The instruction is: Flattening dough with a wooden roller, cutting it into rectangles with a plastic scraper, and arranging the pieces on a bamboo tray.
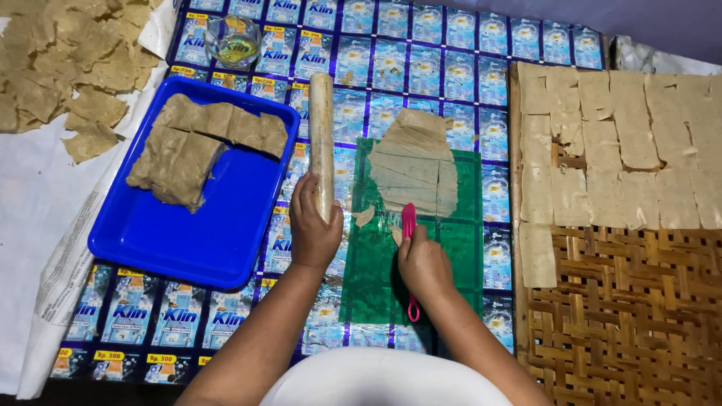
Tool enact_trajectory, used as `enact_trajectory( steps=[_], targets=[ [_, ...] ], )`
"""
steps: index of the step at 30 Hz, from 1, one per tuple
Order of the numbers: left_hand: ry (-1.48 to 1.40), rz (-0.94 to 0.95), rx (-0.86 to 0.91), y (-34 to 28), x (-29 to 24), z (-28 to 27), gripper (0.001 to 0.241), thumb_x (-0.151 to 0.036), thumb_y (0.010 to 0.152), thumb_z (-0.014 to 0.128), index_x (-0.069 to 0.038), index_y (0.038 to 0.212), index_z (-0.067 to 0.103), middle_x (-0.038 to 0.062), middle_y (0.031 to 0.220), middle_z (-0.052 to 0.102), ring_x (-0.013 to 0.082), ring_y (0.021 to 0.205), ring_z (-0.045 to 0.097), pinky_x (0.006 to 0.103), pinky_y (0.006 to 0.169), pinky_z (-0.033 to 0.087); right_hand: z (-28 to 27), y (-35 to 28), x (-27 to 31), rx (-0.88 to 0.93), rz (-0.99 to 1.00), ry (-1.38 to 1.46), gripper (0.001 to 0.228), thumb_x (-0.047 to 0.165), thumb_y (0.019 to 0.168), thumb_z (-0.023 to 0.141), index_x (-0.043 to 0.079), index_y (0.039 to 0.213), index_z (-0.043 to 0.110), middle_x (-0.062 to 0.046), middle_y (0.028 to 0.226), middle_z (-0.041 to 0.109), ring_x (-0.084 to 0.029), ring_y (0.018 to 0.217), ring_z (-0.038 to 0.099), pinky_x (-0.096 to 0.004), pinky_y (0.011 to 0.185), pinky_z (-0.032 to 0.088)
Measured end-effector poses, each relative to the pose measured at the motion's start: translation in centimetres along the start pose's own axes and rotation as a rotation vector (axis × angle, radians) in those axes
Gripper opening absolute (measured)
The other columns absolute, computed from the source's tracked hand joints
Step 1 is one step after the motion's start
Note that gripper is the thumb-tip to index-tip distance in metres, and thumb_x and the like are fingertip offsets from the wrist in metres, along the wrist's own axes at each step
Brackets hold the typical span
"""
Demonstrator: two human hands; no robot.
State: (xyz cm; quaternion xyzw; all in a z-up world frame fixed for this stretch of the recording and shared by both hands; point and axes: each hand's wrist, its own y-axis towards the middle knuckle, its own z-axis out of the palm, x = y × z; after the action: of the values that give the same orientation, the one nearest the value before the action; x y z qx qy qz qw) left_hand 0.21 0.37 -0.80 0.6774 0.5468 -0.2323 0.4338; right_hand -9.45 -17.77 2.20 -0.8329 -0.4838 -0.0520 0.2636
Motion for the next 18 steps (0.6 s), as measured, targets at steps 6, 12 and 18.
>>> enact_trajectory(
  steps=[6, 12, 18],
  targets=[
    [-0.003, -0.008, 0.0, 0.1, -0.1, -0.1, 0.053, -0.011, 0.091, 0.067, -0.007, 0.14, 0.048, 0.021, 0.147, 0.046, 0.0461, 0.135, 0.05, 0.059, 0.111, 0.042, -0.2, 1.1, 0.8, -0.007, 0.012, -0.024, 0.029, 0.033, 0.1, 0.039, 0.009, 0.111, 0.052, -0.03, 0.094, 0.073, -0.054, 0.097, 0.071, -0.062, 0.084, 0.057],
    [-0.016, -0.021, 0.005, 0.1, -0.1, -0.2, 0.052, -0.012, 0.091, 0.066, -0.007, 0.14, 0.048, 0.021, 0.147, 0.046, 0.0456, 0.136, 0.049, 0.0584, 0.112, 0.042, -0.9, 2.4, 2.0, -0.033, 0.01, -0.039, 0.031, 0.031, 0.1, 0.037, 0.007, 0.112, 0.051, -0.029, 0.095, 0.073, -0.053, 0.099, 0.071, -0.061, 0.087, 0.057],
    [-0.013, -0.029, 0.012, 0.3, -0.8, -0.5, 0.052, -0.01, 0.091, 0.066, -0.006, 0.14, 0.048, 0.022, 0.147, 0.046, 0.0461, 0.135, 0.05, 0.0587, 0.111, 0.043, -1.2, 4.4, 2.5, -0.063, -0.002, -0.036, 0.029, 0.029, 0.101, 0.037, 0.006, 0.111, 0.051, -0.03, 0.096, 0.072, -0.053, 0.1, 0.071, -0.061, 0.087, 0.056]
  ],
)
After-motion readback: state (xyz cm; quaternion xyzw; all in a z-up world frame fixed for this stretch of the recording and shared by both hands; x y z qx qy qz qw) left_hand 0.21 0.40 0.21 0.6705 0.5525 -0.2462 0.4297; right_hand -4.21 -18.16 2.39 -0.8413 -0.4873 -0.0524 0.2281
